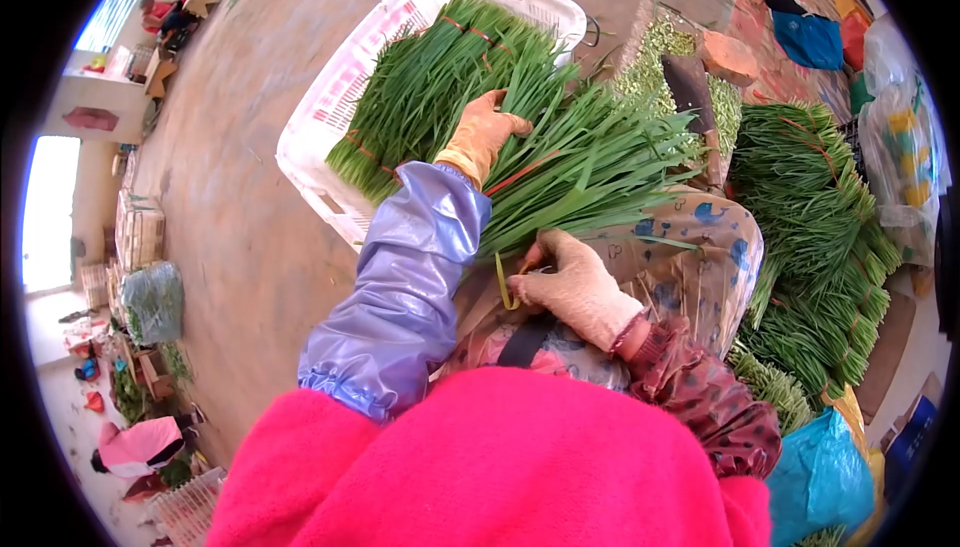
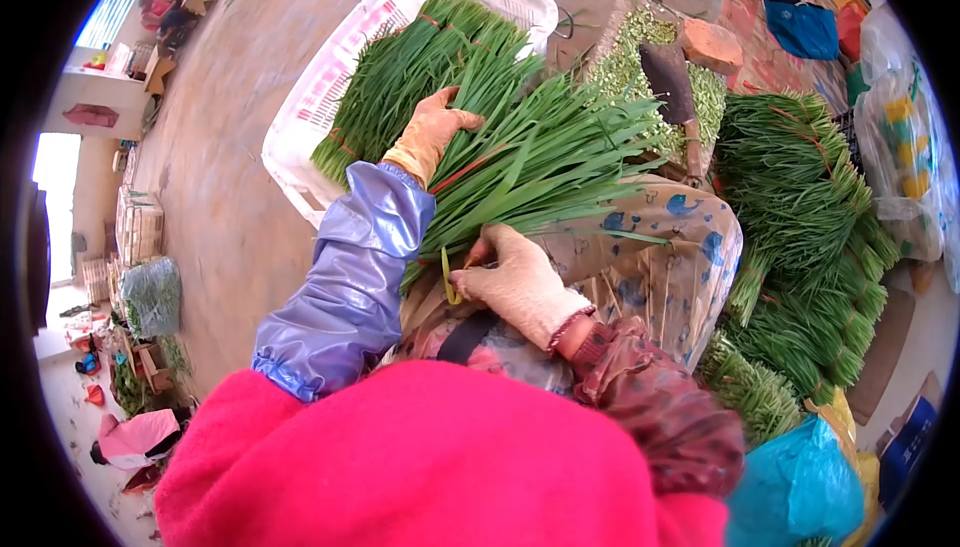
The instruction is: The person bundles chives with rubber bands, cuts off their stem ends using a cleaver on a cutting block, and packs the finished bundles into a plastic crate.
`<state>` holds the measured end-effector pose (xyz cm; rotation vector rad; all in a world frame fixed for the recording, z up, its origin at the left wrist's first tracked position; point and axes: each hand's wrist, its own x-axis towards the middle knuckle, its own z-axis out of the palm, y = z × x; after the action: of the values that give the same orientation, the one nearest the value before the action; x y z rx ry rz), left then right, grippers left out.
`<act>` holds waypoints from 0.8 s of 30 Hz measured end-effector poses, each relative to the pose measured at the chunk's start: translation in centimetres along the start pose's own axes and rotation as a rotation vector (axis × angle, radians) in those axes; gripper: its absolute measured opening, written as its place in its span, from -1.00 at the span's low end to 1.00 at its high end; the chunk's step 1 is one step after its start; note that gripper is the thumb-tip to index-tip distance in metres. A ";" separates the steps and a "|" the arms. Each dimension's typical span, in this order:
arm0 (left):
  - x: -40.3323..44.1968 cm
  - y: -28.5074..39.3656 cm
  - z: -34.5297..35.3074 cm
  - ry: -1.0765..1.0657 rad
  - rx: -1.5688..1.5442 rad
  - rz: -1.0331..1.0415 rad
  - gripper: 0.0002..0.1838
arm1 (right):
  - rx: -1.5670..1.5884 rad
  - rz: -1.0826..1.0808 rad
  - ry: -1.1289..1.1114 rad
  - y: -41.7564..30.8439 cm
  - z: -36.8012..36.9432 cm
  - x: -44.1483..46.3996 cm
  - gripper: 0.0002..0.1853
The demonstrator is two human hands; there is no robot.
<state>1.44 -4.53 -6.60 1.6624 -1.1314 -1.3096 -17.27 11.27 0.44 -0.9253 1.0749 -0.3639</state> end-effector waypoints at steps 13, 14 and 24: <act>0.0 0.3 -0.2 -0.030 -0.002 -0.018 -0.24 | -0.519 -0.009 0.124 -4.2 3.0 -0.1 -0.58; 0.0 0.3 -0.3 -0.037 0.015 -0.017 -0.25 | -0.638 0.031 0.144 -4.7 3.2 -0.8 -0.58; -0.7 1.1 -0.1 -0.035 0.008 -0.002 -0.30 | -0.726 -0.136 -0.060 -4.1 3.3 -1.8 -0.69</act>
<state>1.29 -4.29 -5.31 1.6523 -1.1570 -1.3422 -14.54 11.57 5.29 -1.6478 1.1060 -0.0423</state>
